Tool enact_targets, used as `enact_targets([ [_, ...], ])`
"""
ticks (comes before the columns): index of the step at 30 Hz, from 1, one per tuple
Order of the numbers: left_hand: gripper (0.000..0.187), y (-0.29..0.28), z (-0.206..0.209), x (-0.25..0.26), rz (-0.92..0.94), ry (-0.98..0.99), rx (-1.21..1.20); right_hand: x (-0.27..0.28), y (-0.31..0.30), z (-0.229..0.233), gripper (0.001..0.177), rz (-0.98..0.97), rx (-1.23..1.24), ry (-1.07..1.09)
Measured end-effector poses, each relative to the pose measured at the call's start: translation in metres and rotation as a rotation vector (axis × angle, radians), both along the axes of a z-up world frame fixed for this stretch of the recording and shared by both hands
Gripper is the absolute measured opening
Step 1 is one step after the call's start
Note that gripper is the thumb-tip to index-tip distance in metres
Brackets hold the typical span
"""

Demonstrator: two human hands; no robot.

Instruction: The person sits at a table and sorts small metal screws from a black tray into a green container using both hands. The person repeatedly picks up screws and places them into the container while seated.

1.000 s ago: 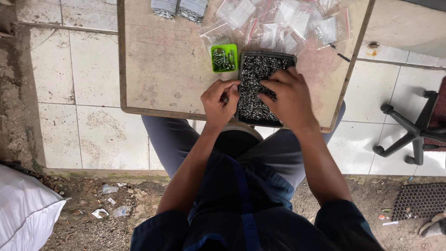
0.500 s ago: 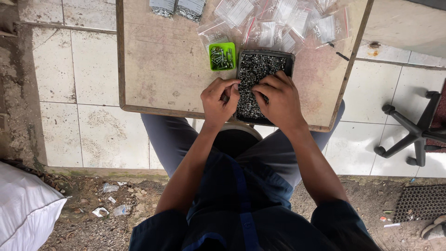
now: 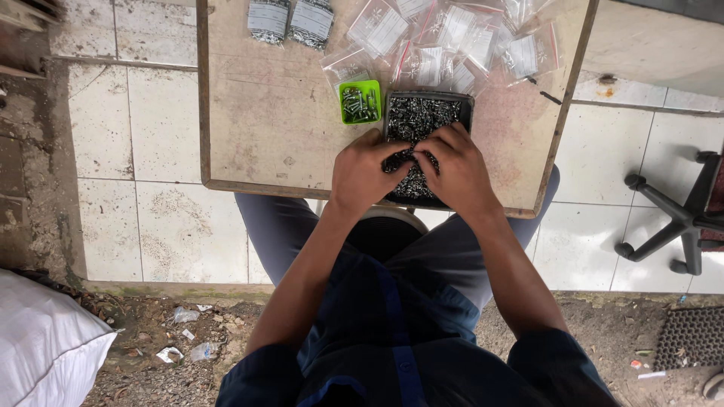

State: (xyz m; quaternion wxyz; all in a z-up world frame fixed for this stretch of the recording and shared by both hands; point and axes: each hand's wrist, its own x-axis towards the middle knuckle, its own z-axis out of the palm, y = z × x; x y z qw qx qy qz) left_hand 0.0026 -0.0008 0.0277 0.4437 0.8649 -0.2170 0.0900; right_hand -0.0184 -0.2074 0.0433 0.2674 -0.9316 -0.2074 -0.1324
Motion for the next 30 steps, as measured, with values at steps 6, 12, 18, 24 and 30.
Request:
enact_targets([
  [6,0.025,-0.023,-0.005,-0.002,0.107,-0.161,0.400,-0.012,-0.005,0.027,0.008,-0.076,0.166,0.030],
  [12,0.024,-0.026,-0.022,-0.006,0.115,-0.430,0.361,-0.027,-0.013,0.027,0.005,-0.153,0.244,0.016],
  [18,0.011,-0.016,0.002,-0.006,0.099,-0.366,0.110,-0.031,-0.009,0.022,0.007,-0.135,0.295,-0.008],
  [24,0.014,0.009,-0.011,0.013,0.170,-0.363,-0.193,-0.026,-0.006,0.031,0.004,-0.108,0.324,-0.076],
  [30,0.013,0.044,-0.002,0.032,0.314,-0.288,0.023,-0.013,0.036,0.091,0.007,-0.082,0.430,-0.352],
])
